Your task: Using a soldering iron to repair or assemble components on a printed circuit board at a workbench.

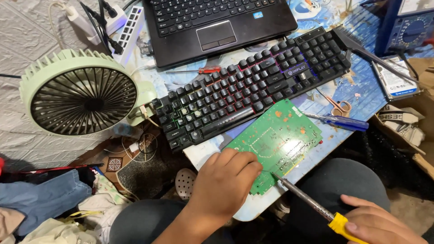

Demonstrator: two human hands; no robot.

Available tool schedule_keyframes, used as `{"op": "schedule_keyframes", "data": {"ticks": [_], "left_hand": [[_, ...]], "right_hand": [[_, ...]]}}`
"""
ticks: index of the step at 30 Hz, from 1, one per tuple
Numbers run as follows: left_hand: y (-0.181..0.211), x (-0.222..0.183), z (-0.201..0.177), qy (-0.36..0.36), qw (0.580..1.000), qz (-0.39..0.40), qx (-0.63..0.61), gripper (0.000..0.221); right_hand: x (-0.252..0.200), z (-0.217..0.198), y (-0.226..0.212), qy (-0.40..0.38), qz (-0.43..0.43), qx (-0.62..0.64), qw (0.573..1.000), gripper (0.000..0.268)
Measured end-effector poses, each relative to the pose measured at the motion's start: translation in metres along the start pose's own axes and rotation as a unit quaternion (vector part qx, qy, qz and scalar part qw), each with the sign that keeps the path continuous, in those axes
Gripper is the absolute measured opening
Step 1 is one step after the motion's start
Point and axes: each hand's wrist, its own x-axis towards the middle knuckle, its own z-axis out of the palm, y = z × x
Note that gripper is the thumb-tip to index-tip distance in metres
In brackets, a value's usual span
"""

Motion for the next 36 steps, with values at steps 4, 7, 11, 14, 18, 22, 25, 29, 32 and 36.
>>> {"op": "schedule_keyframes", "data": {"ticks": [4, 7, 11, 14, 18, 22, 25, 29, 32, 36], "left_hand": [[0.0, 0.002, 0.0, 0.007, 1.0, 0.007, 0.019, 0.012], [0.0, 0.002, 0.001, 0.012, 0.999, 0.01, 0.03, 0.012], [0.0, 0.003, -0.001, 0.019, 0.999, 0.016, 0.038, 0.014], [-0.001, 0.002, 0.001, 0.017, 0.999, 0.014, 0.037, 0.015], [-0.001, 0.001, 0.0, 0.007, 1.0, 0.012, 0.028, 0.017], [-0.001, -0.001, 0.002, 0.005, 0.999, 0.01, 0.034, 0.016], [-0.002, -0.002, 0.004, 0.003, 0.999, 0.008, 0.031, 0.015], [-0.002, -0.002, 0.005, 0.008, 0.999, 0.008, 0.038, 0.015], [-0.002, -0.001, 0.004, 0.011, 0.999, 0.014, 0.034, 0.013], [-0.003, -0.001, 0.003, 0.007, 0.999, 0.017, 0.037, 0.017]], "right_hand": [[0.0, 0.001, -0.002, 0.005, 0.009, -0.014, 1.0, 0.045], [0.003, 0.002, -0.002, -0.007, 0.009, -0.012, 1.0, 0.044], [0.006, 0.005, -0.005, 0.014, 0.005, -0.011, 1.0, 0.04], [0.007, 0.004, -0.006, 0.007, 0.018, -0.016, 1.0, 0.043], [0.006, 0.006, -0.005, 0.009, 0.017, -0.011, 1.0, 0.043], [0.009, 0.009, -0.011, 0.037, 0.026, -0.016, 0.999, 0.041], [0.007, 0.009, -0.008, 0.039, 0.033, -0.013, 0.999, 0.04], [0.008, 0.01, -0.008, 0.032, 0.028, -0.025, 0.999, 0.046], [0.006, 0.017, -0.002, 0.053, 0.006, -0.029, 0.998, 0.039], [0.014, 0.021, -0.008, 0.086, -0.003, -0.037, 0.996, 0.026]]}}
